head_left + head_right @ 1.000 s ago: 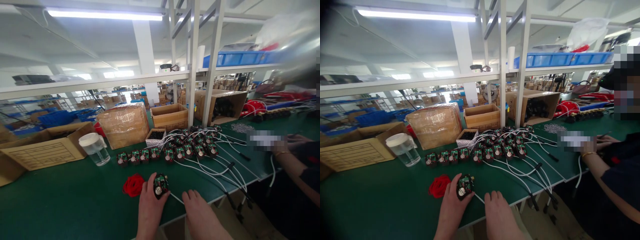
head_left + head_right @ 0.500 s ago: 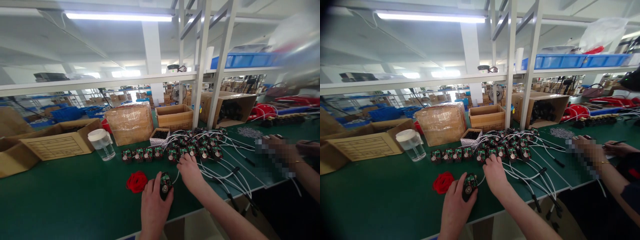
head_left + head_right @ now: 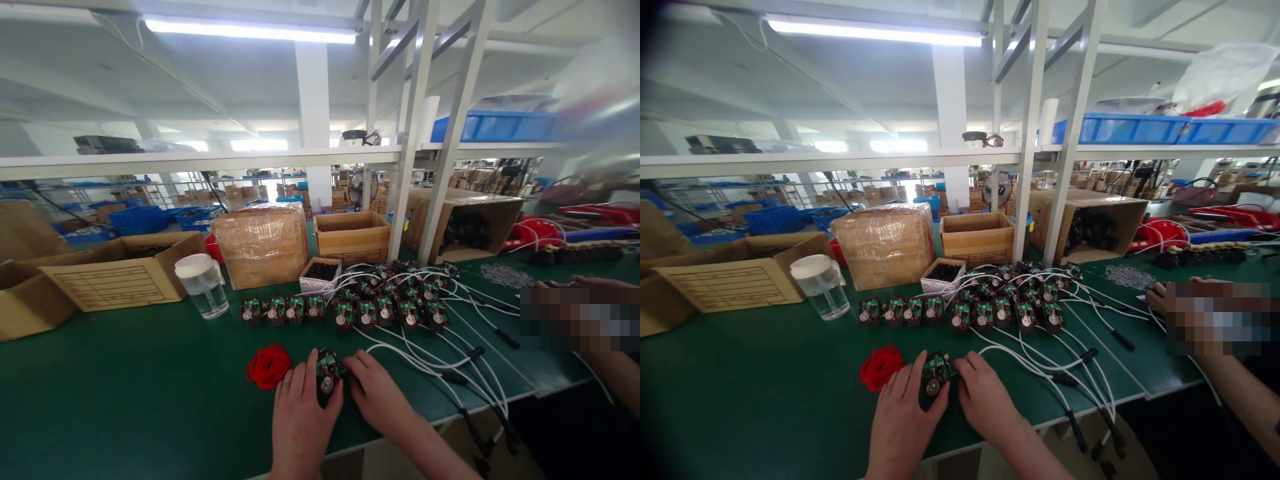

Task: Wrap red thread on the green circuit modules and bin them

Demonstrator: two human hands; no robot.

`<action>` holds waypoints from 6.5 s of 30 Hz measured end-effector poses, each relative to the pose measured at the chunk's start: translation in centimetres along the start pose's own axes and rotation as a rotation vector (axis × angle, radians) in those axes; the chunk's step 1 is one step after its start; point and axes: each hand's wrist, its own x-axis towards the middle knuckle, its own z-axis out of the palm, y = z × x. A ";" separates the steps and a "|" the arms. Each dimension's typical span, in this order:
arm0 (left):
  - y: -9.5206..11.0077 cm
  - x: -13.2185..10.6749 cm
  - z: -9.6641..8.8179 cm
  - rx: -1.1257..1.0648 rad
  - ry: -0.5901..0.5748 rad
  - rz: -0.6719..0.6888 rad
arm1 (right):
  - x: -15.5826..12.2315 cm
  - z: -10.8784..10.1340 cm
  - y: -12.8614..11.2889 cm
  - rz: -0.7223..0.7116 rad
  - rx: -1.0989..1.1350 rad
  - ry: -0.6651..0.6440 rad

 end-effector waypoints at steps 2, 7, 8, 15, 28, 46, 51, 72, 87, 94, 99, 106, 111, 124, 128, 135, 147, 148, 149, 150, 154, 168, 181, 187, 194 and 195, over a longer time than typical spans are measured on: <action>-0.6 0.1 0.3 -0.042 -0.009 0.044 | 0.0 0.3 -0.4 0.014 -0.006 -0.054; -2.0 0.4 0.3 -0.082 -0.092 0.057 | 0.2 0.6 -0.7 0.052 -0.009 -0.080; -2.1 0.4 0.2 -0.083 -0.102 0.049 | 0.2 0.6 -0.6 0.051 -0.007 -0.080; -1.8 0.3 0.4 -0.129 -0.082 0.030 | 0.1 0.8 -0.6 0.032 -0.022 -0.066; -2.2 -0.4 -0.9 -0.177 -0.191 -0.117 | -0.4 1.3 0.3 0.042 0.075 -0.077; -6.3 1.6 -3.9 -0.096 -0.248 -0.384 | -0.6 1.5 1.3 0.090 0.081 -0.036; -6.0 2.0 -3.5 -0.015 -0.258 -0.378 | -0.7 1.5 1.2 0.069 0.060 -0.026; -7.4 5.3 -3.7 -0.094 -0.248 -0.458 | -0.6 1.2 1.1 0.062 0.057 -0.039; -10.5 9.7 -10.5 -0.540 -0.068 -0.652 | -0.6 1.5 1.1 0.066 0.049 -0.015; -10.1 11.6 -14.0 -0.529 -0.061 -0.575 | -0.6 1.2 0.7 0.054 0.040 0.018; -9.6 12.0 -14.5 -0.480 -0.100 -0.539 | -0.7 1.1 0.6 0.054 0.056 0.011; -9.5 11.5 -14.0 -0.483 -0.159 -0.548 | -0.1 -0.5 -0.4 0.034 0.168 0.126; -7.7 10.3 -15.2 -0.588 -0.214 -0.520 | 2.0 -2.8 -4.8 -0.062 0.336 0.166; -2.6 6.7 -16.2 -1.141 -0.418 -0.649 | 3.0 -2.5 -10.2 0.016 1.353 -0.309; -2.4 5.9 -14.9 -1.328 -0.401 -0.741 | 2.3 -1.9 -10.1 0.126 1.536 -0.366; -2.5 4.0 -12.3 -1.533 -0.349 -0.939 | 1.2 -1.8 -9.0 0.305 1.367 -0.304; -1.1 3.2 -11.3 -1.290 -0.514 -0.879 | 1.0 -2.6 -7.9 0.024 0.612 -0.025; -1.0 3.2 -11.2 -1.259 -0.523 -0.855 | 1.1 -2.8 -8.0 0.018 0.616 -0.047; -0.9 3.3 -11.1 -1.237 -0.530 -0.836 | 1.1 -2.9 -8.2 0.017 0.618 -0.059; -0.8 3.3 -11.0 -1.227 -0.538 -0.824 | 1.2 -3.1 -8.4 0.019 0.617 -0.062; -0.7 2.8 -10.8 -1.297 -0.577 -0.846 | 1.2 -3.8 -8.8 0.034 0.616 -0.068; 2.6 -2.8 -4.3 -2.580 -0.460 -0.793 | -0.8 -7.3 -12.7 0.111 0.537 -0.220; 2.0 -3.6 -4.9 -2.710 -0.374 -0.636 | -2.5 -5.8 -6.2 0.043 0.289 0.011; 2.2 -3.2 -6.0 -2.666 -0.287 -0.698 | -3.2 -5.4 -6.2 0.046 0.398 0.010; 2.2 -3.0 -6.1 -2.619 -0.266 -0.741 | -4.0 -4.8 -6.8 -0.076 0.383 -0.020; 2.2 -3.1 -6.2 -2.616 -0.299 -0.735 | -4.1 -4.7 -7.0 -0.121 0.367 -0.037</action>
